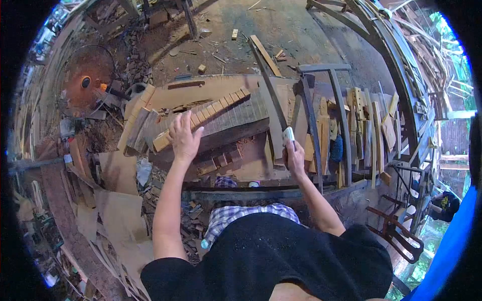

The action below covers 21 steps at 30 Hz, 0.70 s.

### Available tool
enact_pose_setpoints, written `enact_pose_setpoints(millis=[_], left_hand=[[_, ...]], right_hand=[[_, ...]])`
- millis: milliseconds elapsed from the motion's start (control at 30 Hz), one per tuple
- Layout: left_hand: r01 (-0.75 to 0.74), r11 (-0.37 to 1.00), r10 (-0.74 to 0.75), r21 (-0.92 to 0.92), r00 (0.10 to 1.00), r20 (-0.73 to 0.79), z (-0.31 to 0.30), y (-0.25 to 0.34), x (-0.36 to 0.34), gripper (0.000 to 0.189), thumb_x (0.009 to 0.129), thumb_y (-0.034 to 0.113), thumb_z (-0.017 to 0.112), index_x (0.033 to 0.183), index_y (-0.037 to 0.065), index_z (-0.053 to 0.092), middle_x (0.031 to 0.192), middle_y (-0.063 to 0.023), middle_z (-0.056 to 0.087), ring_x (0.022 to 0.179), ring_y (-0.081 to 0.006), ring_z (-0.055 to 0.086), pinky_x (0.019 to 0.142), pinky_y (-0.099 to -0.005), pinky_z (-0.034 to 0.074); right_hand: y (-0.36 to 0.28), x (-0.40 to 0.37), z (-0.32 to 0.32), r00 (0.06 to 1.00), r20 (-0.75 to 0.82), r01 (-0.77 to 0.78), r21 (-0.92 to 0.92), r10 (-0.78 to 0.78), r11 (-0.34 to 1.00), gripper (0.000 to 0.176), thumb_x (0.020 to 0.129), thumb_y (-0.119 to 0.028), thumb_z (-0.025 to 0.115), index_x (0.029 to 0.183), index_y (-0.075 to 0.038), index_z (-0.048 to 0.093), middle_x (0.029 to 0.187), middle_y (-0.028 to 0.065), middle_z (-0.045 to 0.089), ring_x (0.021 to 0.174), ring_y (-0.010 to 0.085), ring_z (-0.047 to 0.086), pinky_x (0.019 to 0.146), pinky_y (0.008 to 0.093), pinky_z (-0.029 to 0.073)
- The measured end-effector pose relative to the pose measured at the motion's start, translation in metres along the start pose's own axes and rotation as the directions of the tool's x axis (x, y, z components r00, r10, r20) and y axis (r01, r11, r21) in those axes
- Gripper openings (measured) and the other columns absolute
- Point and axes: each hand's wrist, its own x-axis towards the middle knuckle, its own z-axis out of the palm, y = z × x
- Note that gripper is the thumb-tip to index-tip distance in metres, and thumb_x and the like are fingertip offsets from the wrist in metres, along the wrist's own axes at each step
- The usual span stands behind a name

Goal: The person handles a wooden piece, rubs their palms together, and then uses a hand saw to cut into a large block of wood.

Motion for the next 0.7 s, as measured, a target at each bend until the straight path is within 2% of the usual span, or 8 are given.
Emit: enact_pose_setpoints(millis=[133, 200, 233, 267, 333, 367, 467, 700], left_hand=[[0.005, 0.998, -0.007, 0.056, 1.000, 0.027, 0.016, 0.005, 0.018, 0.063, 0.084, 0.045, 0.064, 0.135, 0.015, 0.045, 0.135, -0.0110, 0.040, 0.127, -0.0314, 0.035, 0.101, -0.0526, 0.025], [-0.074, 0.995, 0.075, 0.066, 0.997, -0.012, 0.027, 0.021, 0.030, 0.057, 0.084, 0.046, 0.064, 0.131, 0.017, 0.050, 0.128, -0.0091, 0.046, 0.123, -0.0295, 0.039, 0.098, -0.0499, 0.027], [-0.123, 0.992, 0.124, 0.015, 0.985, -0.123, 0.035, 0.030, 0.037, 0.048, 0.084, 0.046, 0.063, 0.122, 0.017, 0.057, 0.118, -0.0074, 0.052, 0.115, -0.0288, 0.044, 0.094, -0.0468, 0.032], [-0.122, 0.992, 0.122, 0.014, 0.985, -0.123, 0.041, 0.038, 0.044, 0.048, 0.084, 0.046, 0.063, 0.122, 0.017, 0.057, 0.118, -0.0074, 0.052, 0.115, -0.0288, 0.044, 0.094, -0.0468, 0.032], [-0.064, 0.994, 0.048, -0.086, 0.982, -0.180, 0.054, 0.053, 0.058, 0.038, 0.086, 0.038, 0.062, 0.116, 0.015, 0.062, 0.110, -0.0094, 0.056, 0.104, -0.0302, 0.051, 0.090, -0.0470, 0.036], [-0.055, 0.991, 0.021, -0.124, 0.964, -0.265, 0.066, 0.058, 0.066, 0.029, 0.084, 0.035, 0.063, 0.106, 0.016, 0.065, 0.102, -0.0081, 0.058, 0.098, -0.0293, 0.053, 0.086, -0.0448, 0.038], [0.047, 0.993, -0.069, -0.110, 0.975, -0.213, 0.081, 0.064, 0.074, 0.025, 0.080, 0.037, 0.063, 0.099, 0.020, 0.064, 0.102, -0.0048, 0.056, 0.099, -0.0283, 0.051, 0.084, -0.0467, 0.037], [0.095, 0.989, -0.112, -0.109, 0.980, -0.163, 0.070, 0.074, 0.056, 0.021, 0.079, 0.035, 0.062, 0.094, 0.020, 0.064, 0.101, -0.0036, 0.056, 0.100, -0.0277, 0.051, 0.084, -0.0463, 0.037]], right_hand=[[0.010, -0.019, -0.002, 0.997, 0.077, -0.010, -0.040, 0.013, 0.999, 0.043, 0.095, -0.045, 0.051, 0.085, -0.004, 0.056, 0.060, -0.0019, 0.048, 0.052, 0.0075, 0.045, 0.048, 0.0263, 0.036], [0.000, -0.028, 0.003, 0.988, 0.146, 0.068, -0.065, -0.058, 0.996, 0.047, 0.094, -0.049, 0.051, 0.088, -0.003, 0.057, 0.060, -0.0012, 0.050, 0.052, 0.0087, 0.047, 0.049, 0.0272, 0.038], [-0.008, -0.032, 0.006, 0.985, 0.172, 0.006, -0.057, 0.004, 0.998, 0.048, 0.093, -0.050, 0.051, 0.087, -0.003, 0.057, 0.058, -0.0005, 0.050, 0.053, 0.0089, 0.048, 0.050, 0.0268, 0.039], [-0.014, -0.033, 0.010, 0.985, 0.172, 0.006, -0.059, 0.005, 0.998, 0.048, 0.093, -0.050, 0.051, 0.087, -0.003, 0.057, 0.058, -0.0005, 0.050, 0.053, 0.0089, 0.048, 0.050, 0.0268, 0.039], [-0.023, -0.034, 0.015, 0.978, 0.207, 0.055, -0.127, -0.028, 0.990, 0.047, 0.093, -0.048, 0.052, 0.085, -0.002, 0.057, 0.058, 0.0005, 0.051, 0.053, 0.0090, 0.050, 0.050, 0.0272, 0.041], [-0.020, -0.031, 0.016, 0.971, 0.235, 0.072, -0.150, -0.035, 0.986, 0.045, 0.092, -0.047, 0.053, 0.084, -0.002, 0.056, 0.058, 0.0011, 0.052, 0.053, 0.0090, 0.052, 0.050, 0.0274, 0.042], [-0.026, -0.029, 0.022, 0.970, 0.235, 0.095, -0.145, -0.059, 0.985, 0.044, 0.092, -0.045, 0.054, 0.083, -0.002, 0.056, 0.057, 0.0011, 0.052, 0.053, 0.0096, 0.052, 0.050, 0.0279, 0.042], [-0.019, -0.026, 0.024, 0.975, 0.220, 0.039, -0.104, -0.015, 0.994, 0.044, 0.093, -0.044, 0.053, 0.081, -0.002, 0.055, 0.056, 0.0014, 0.051, 0.052, 0.0099, 0.052, 0.049, 0.0284, 0.041]])
